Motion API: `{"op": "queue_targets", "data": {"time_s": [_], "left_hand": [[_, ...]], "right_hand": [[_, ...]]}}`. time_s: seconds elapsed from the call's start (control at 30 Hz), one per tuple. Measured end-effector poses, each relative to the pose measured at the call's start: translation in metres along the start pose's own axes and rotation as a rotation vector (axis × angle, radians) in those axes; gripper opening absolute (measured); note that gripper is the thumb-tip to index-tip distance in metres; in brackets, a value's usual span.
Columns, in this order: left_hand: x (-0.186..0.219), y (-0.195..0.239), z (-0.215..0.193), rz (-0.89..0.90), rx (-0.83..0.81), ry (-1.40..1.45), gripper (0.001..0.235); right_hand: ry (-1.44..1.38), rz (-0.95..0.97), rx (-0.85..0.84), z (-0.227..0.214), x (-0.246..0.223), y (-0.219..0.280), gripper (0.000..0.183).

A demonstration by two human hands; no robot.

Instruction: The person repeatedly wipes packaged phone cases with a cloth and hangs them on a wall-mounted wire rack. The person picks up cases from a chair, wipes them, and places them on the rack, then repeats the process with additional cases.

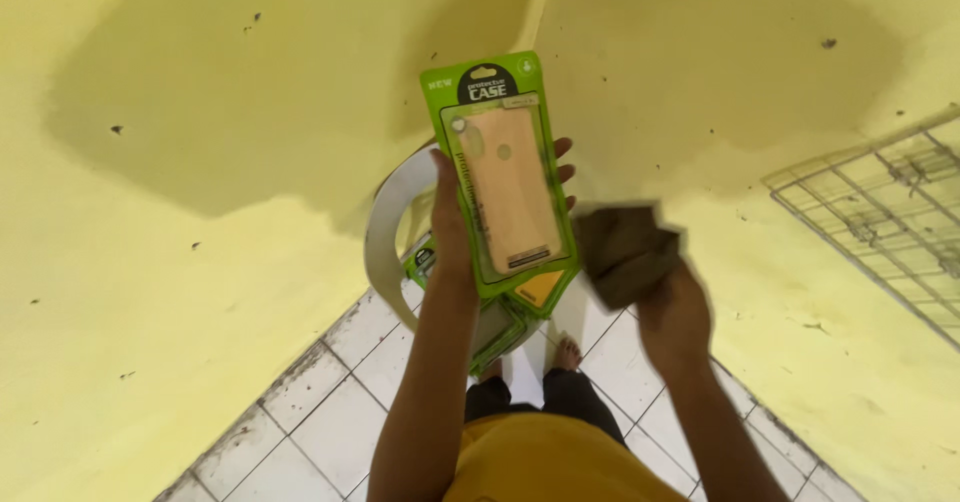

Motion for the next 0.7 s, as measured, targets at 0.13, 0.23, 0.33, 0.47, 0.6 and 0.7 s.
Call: {"op": "queue_targets", "data": {"time_s": [0.13,0.23,0.33,0.47,0.6,0.7], "left_hand": [[-0.040,0.003,-0.003,-0.211,0.210,-0.223,0.086],[-0.066,0.005,-0.009,-0.224,0.337,-0.402,0.079],[-0.068,0.005,-0.007,-0.093,0.272,-0.358,0.079],[-0.050,0.000,-0.007,-0.105,0.345,-0.176,0.092],[-0.056,0.000,0.001,0.018,0.033,0.188,0.085],[-0.067,-0.006,-0.009,0.039,0.400,-0.052,0.059]], "right_hand": [[0.161,-0.225,-0.030,0.059,-0.046,-0.008,0.048],[0.891,-0.753,-0.392,0.127,-0.045,-0.005,0.061],[1.197,-0.760,-0.382,0.155,-0.033,0.011,0.064],[1.093,-0.659,-0.503,0.142,-0.018,0.038,0.079],[0.753,-0.435,-0.320,0.104,-0.005,0.031,0.054],[0.054,-0.075,-0.016,0.073,-0.007,-0.002,0.038]]}}
Point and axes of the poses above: each hand's wrist, its own y-axis away from the middle knuckle, its own z-axis out of the palm, x = y × z, the point moved 2 cm from there along -y, towards the middle knuckle, and after that the axes turned 12 degrees about -y, right-handed, at the moved point
